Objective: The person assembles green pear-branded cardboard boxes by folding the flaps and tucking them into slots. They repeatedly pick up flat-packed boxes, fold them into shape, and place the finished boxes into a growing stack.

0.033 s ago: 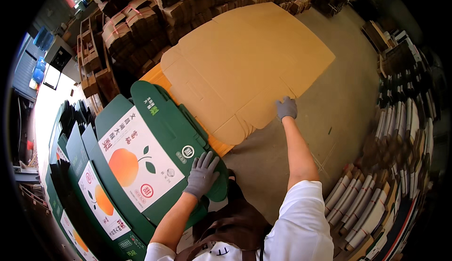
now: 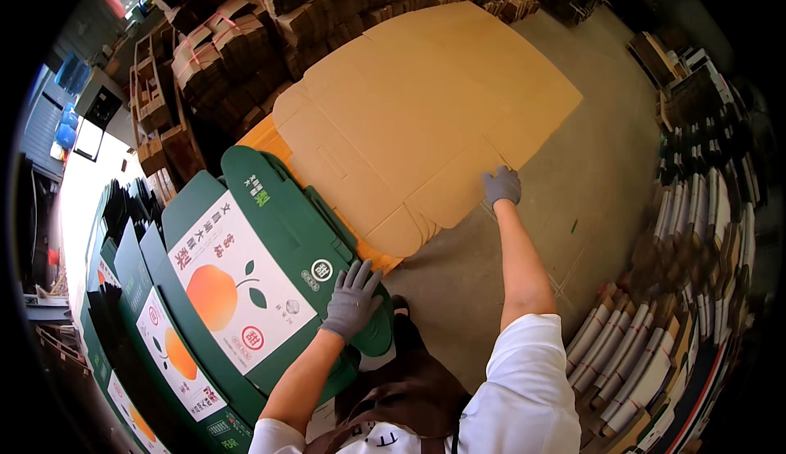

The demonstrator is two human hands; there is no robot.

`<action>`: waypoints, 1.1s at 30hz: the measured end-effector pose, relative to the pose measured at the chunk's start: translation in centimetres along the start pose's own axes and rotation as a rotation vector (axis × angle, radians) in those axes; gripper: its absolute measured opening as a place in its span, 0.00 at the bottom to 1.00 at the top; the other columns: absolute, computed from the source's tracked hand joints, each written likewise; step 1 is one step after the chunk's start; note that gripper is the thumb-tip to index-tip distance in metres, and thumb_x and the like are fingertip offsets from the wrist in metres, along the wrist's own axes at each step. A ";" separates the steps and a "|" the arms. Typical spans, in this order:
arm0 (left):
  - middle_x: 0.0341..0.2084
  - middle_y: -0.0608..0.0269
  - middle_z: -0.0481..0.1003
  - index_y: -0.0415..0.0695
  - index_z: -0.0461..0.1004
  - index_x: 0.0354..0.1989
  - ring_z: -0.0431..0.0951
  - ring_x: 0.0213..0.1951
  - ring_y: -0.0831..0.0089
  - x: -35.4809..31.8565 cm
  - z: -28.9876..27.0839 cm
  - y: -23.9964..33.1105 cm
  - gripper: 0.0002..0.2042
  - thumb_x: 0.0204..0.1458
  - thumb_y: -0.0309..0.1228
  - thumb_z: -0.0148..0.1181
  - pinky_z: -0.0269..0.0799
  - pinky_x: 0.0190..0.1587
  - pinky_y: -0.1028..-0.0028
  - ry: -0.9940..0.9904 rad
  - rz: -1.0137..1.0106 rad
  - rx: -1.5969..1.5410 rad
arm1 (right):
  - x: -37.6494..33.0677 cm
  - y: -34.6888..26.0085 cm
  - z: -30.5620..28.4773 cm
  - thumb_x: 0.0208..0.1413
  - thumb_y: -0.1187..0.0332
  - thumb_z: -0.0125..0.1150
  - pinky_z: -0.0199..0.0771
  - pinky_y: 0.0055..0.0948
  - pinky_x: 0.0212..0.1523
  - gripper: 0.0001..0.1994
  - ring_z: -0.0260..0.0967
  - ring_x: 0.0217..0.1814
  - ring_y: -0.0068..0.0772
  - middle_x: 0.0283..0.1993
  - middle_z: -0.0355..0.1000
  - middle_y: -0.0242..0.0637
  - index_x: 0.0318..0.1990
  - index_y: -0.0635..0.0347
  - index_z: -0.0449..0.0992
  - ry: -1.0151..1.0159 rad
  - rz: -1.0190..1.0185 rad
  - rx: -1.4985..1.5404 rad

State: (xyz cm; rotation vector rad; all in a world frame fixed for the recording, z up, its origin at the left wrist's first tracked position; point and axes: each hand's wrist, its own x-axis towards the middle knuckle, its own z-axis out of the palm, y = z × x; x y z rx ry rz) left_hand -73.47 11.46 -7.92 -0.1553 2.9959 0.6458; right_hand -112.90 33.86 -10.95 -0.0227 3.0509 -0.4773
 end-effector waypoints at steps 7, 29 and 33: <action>0.59 0.60 0.64 0.51 0.65 0.63 0.65 0.60 0.62 6.5 0.7 1.1 0.33 0.48 0.46 0.66 0.58 0.58 0.53 -0.078 -0.125 0.133 | 5.6 1.4 -1.5 0.49 0.50 0.65 0.77 0.45 0.46 0.25 0.77 0.45 0.50 0.41 0.78 0.48 0.43 0.64 0.77 -0.237 0.062 0.038; 0.51 0.49 0.76 0.32 0.69 0.58 0.77 0.54 0.62 -17.2 -26.1 -3.2 0.35 0.66 0.58 0.39 0.72 0.57 0.64 0.657 -0.032 -1.716 | -37.2 -29.6 -28.4 0.52 0.71 0.61 0.70 0.37 0.29 0.12 0.70 0.28 0.40 0.28 0.67 0.37 0.45 0.60 0.72 0.373 -1.436 0.126; 0.48 0.59 0.77 0.41 0.68 0.61 0.77 0.51 0.67 -33.1 -23.4 -9.6 0.34 0.63 0.60 0.44 0.73 0.53 0.69 0.597 -0.003 -2.043 | -49.9 -31.8 -20.4 0.51 0.69 0.58 0.66 0.35 0.27 0.13 0.67 0.26 0.35 0.26 0.64 0.35 0.43 0.65 0.72 0.274 -1.636 -0.043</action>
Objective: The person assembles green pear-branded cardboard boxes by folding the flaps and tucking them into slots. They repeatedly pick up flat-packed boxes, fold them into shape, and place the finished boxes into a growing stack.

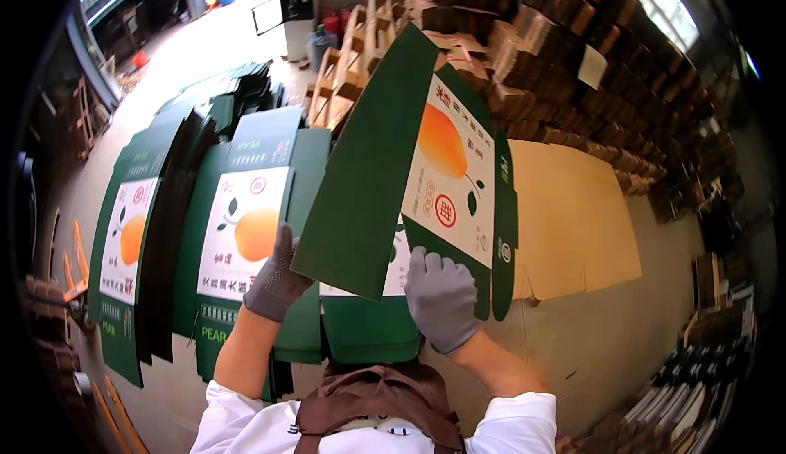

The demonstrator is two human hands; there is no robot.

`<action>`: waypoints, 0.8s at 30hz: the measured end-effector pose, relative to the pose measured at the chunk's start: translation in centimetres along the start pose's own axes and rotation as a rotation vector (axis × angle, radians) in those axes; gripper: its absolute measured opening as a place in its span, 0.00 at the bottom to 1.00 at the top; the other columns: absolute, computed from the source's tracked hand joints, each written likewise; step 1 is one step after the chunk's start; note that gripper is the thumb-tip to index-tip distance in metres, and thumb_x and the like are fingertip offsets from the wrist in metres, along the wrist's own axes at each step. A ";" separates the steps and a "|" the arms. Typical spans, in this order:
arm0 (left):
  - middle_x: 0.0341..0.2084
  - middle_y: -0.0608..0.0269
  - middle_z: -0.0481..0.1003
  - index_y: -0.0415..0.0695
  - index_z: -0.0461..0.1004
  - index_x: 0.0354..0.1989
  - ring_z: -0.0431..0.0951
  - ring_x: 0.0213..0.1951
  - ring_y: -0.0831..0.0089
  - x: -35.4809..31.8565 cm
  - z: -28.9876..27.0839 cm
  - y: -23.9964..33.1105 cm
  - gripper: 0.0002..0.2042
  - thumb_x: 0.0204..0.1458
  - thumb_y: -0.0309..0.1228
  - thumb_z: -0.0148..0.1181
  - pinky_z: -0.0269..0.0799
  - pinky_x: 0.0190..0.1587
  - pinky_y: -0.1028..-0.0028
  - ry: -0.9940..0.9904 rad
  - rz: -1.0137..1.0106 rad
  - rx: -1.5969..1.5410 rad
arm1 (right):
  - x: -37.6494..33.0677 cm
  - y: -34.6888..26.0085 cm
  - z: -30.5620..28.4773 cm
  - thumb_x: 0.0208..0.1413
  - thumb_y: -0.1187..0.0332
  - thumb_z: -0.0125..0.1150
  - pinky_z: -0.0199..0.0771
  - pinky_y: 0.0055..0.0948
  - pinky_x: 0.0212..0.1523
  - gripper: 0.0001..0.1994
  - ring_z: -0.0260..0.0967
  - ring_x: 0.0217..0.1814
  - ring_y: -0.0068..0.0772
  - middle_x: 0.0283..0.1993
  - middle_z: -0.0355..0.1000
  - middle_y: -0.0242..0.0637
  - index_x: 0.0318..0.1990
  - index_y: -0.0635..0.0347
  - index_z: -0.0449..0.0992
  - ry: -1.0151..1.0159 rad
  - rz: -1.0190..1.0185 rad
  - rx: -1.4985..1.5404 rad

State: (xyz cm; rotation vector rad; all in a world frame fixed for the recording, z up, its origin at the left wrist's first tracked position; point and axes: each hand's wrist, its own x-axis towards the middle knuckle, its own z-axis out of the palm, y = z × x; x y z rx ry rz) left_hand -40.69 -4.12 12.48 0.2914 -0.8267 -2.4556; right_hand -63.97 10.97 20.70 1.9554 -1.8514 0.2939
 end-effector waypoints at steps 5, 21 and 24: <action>0.25 0.69 0.73 0.38 0.77 0.34 0.72 0.26 0.80 -8.6 -6.5 -3.7 0.09 0.59 0.32 0.56 0.70 0.30 0.77 0.519 -0.255 0.192 | -5.6 -10.1 7.7 0.58 0.61 0.52 0.72 0.40 0.32 0.13 0.74 0.30 0.41 0.30 0.71 0.40 0.40 0.60 0.76 -0.611 -0.121 0.305; 0.27 0.50 0.77 0.36 0.76 0.48 0.76 0.28 0.69 -20.3 -4.1 -8.8 0.13 0.60 0.31 0.54 0.72 0.35 0.70 0.763 -0.381 0.726 | 23.1 2.5 44.2 0.55 0.45 0.57 0.73 0.43 0.55 0.31 0.73 0.56 0.59 0.54 0.74 0.58 0.54 0.64 0.75 -0.636 0.529 0.411; 0.27 0.46 0.76 0.36 0.75 0.48 0.78 0.28 0.61 -19.6 -3.8 -8.3 0.13 0.60 0.31 0.55 0.72 0.34 0.68 0.780 -0.433 0.759 | 25.0 4.7 46.3 0.54 0.43 0.62 0.79 0.44 0.40 0.30 0.79 0.36 0.55 0.41 0.78 0.56 0.42 0.69 0.78 -0.823 0.457 0.572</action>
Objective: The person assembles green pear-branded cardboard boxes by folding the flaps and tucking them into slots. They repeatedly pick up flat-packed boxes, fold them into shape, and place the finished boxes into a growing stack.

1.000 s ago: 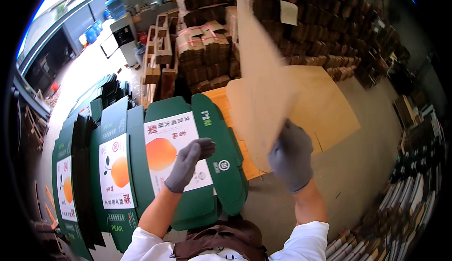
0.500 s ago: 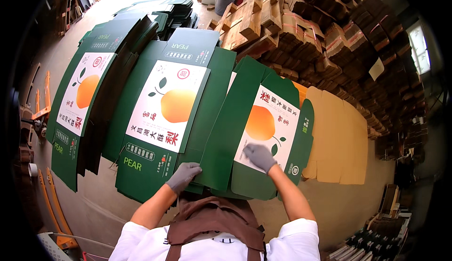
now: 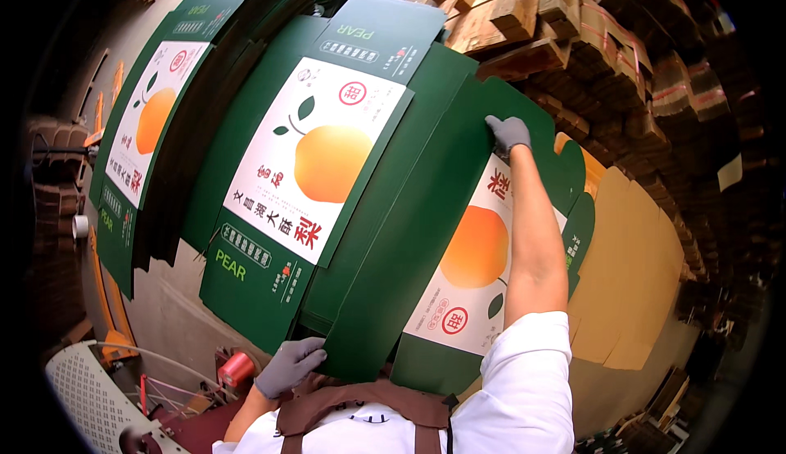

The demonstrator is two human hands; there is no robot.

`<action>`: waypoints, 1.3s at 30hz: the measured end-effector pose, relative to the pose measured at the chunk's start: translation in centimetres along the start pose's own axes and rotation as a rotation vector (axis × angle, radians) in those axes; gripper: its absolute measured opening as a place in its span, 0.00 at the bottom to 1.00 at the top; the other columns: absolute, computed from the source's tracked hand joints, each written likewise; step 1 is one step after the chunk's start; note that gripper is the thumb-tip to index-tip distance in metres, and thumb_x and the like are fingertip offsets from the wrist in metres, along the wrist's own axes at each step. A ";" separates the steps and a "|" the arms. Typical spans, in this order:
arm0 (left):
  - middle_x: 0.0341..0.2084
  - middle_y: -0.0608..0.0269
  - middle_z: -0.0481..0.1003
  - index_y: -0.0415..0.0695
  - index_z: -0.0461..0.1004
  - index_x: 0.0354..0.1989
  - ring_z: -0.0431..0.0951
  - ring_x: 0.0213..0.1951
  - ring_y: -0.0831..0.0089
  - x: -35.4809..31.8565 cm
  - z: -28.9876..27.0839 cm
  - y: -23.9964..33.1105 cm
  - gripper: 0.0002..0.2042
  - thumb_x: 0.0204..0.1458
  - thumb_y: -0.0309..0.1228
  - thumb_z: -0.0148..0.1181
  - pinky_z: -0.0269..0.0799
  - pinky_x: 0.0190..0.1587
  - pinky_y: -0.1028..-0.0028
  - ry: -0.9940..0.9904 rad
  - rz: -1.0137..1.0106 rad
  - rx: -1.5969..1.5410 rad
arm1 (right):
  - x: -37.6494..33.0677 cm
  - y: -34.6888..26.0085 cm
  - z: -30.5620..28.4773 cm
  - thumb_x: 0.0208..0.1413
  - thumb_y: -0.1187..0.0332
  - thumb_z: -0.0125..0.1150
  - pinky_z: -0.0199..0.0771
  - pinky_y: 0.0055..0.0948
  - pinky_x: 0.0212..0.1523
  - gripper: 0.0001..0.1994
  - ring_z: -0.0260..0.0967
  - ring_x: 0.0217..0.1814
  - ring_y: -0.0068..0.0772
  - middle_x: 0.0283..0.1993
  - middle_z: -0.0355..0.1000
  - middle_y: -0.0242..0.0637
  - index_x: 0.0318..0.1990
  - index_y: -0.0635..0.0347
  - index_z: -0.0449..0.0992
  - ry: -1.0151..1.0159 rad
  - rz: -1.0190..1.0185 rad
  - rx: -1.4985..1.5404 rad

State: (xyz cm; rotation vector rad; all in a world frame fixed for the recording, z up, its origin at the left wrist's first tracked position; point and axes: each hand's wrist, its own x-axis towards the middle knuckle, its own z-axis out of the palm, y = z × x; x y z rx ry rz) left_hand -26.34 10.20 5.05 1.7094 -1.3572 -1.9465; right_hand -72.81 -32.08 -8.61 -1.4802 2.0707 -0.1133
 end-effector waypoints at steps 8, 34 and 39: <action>0.28 0.55 0.76 0.34 0.74 0.46 0.75 0.32 0.73 1.5 -0.9 -2.6 0.12 0.61 0.29 0.53 0.72 0.39 0.73 0.110 -0.055 -0.150 | -4.8 -6.3 0.1 0.52 0.55 0.74 0.66 0.23 0.21 0.24 0.66 0.23 0.21 0.27 0.69 0.32 0.41 0.66 0.69 0.049 -0.216 0.510; 0.36 0.58 0.70 0.50 0.72 0.62 0.76 0.32 0.63 8.5 -0.7 -5.8 0.27 0.51 0.25 0.63 0.74 0.33 0.66 0.595 0.252 0.367 | 1.1 -7.1 -1.9 0.58 0.57 0.68 0.59 0.17 0.26 0.19 0.60 0.25 0.12 0.34 0.74 0.22 0.50 0.61 0.79 0.224 -0.279 0.160; 0.34 0.60 0.69 0.52 0.71 0.63 0.74 0.29 0.64 8.5 -1.0 -5.4 0.28 0.49 0.25 0.63 0.73 0.32 0.67 0.537 0.211 0.432 | -0.2 -8.2 -1.2 0.59 0.58 0.67 0.55 0.18 0.23 0.18 0.57 0.23 0.12 0.32 0.72 0.22 0.49 0.61 0.79 0.223 -0.284 0.127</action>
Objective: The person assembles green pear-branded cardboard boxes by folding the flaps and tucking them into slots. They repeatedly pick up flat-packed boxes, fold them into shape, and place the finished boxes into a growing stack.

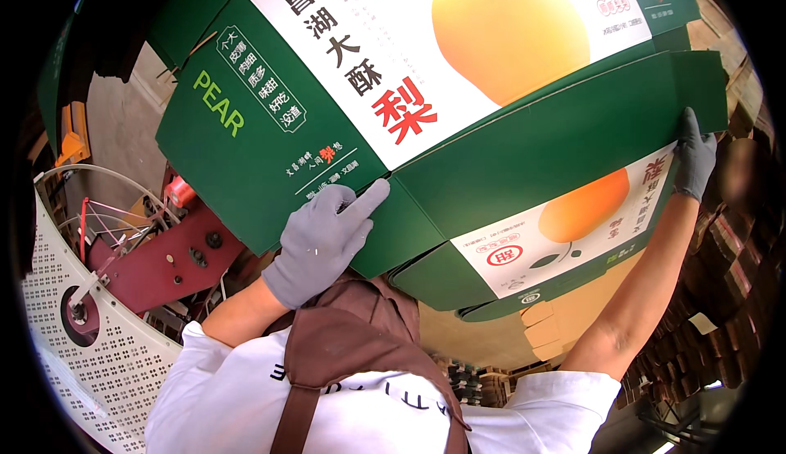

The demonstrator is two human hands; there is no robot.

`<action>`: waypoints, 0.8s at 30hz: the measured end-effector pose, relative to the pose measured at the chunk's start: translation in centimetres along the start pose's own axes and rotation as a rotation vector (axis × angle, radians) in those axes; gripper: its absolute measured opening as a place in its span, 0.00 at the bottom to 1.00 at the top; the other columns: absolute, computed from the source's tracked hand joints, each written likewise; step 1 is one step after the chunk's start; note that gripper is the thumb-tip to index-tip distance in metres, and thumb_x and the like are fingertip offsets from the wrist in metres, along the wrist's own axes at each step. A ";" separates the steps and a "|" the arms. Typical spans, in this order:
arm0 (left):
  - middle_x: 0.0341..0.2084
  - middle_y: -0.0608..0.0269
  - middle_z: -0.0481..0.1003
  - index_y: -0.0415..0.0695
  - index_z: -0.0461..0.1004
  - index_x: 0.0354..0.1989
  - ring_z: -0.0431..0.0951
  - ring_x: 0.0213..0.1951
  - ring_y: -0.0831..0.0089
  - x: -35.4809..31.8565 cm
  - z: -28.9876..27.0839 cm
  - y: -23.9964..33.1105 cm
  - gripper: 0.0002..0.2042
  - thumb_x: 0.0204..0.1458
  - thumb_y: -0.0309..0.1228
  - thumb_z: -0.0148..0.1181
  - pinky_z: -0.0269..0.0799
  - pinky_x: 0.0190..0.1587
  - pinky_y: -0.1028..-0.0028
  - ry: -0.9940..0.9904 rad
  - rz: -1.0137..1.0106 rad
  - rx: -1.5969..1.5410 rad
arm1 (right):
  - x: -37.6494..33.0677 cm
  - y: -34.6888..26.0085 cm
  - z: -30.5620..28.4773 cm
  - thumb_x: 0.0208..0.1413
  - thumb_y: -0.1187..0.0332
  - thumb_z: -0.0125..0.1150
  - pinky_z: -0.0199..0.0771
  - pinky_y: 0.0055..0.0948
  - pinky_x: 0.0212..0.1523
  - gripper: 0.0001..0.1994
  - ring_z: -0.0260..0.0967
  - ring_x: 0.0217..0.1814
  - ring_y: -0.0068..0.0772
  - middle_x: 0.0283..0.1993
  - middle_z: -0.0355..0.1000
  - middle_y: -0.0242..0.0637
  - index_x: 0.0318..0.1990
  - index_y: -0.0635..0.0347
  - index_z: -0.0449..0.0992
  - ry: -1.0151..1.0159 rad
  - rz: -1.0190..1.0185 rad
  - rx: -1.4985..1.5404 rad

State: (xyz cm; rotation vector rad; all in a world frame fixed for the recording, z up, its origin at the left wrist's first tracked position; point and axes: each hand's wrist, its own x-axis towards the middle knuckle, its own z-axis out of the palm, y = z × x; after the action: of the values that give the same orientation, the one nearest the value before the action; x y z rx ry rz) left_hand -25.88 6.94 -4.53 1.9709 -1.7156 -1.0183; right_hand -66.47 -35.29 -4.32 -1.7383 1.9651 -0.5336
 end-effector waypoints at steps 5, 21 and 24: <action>0.33 0.61 0.68 0.53 0.72 0.63 0.73 0.29 0.65 0.4 -0.3 0.0 0.28 0.49 0.26 0.63 0.72 0.32 0.67 -0.030 0.003 0.013 | 0.2 0.5 -0.1 0.60 0.58 0.67 0.55 0.18 0.23 0.18 0.57 0.23 0.13 0.33 0.72 0.22 0.50 0.62 0.79 0.014 0.012 -0.031; 0.31 0.62 0.66 0.54 0.73 0.61 0.71 0.28 0.67 0.9 0.0 -0.1 0.26 0.49 0.27 0.61 0.71 0.31 0.69 -0.018 -0.004 0.055 | 0.8 1.0 0.1 0.57 0.55 0.69 0.58 0.19 0.24 0.21 0.58 0.22 0.14 0.30 0.72 0.25 0.49 0.62 0.80 -0.010 0.007 -0.085; 0.30 0.63 0.65 0.55 0.73 0.61 0.71 0.27 0.67 1.0 0.0 -0.2 0.27 0.49 0.27 0.61 0.70 0.29 0.69 -0.018 0.023 0.092 | 0.8 0.9 0.4 0.57 0.55 0.69 0.57 0.19 0.24 0.20 0.58 0.22 0.14 0.29 0.71 0.25 0.48 0.62 0.80 -0.008 0.005 -0.101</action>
State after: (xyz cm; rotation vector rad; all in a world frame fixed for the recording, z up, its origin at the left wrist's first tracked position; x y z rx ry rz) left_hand -25.76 6.00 -5.00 1.9989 -1.8208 -0.9688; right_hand -67.05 -35.94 -5.20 -1.7930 2.0221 -0.4319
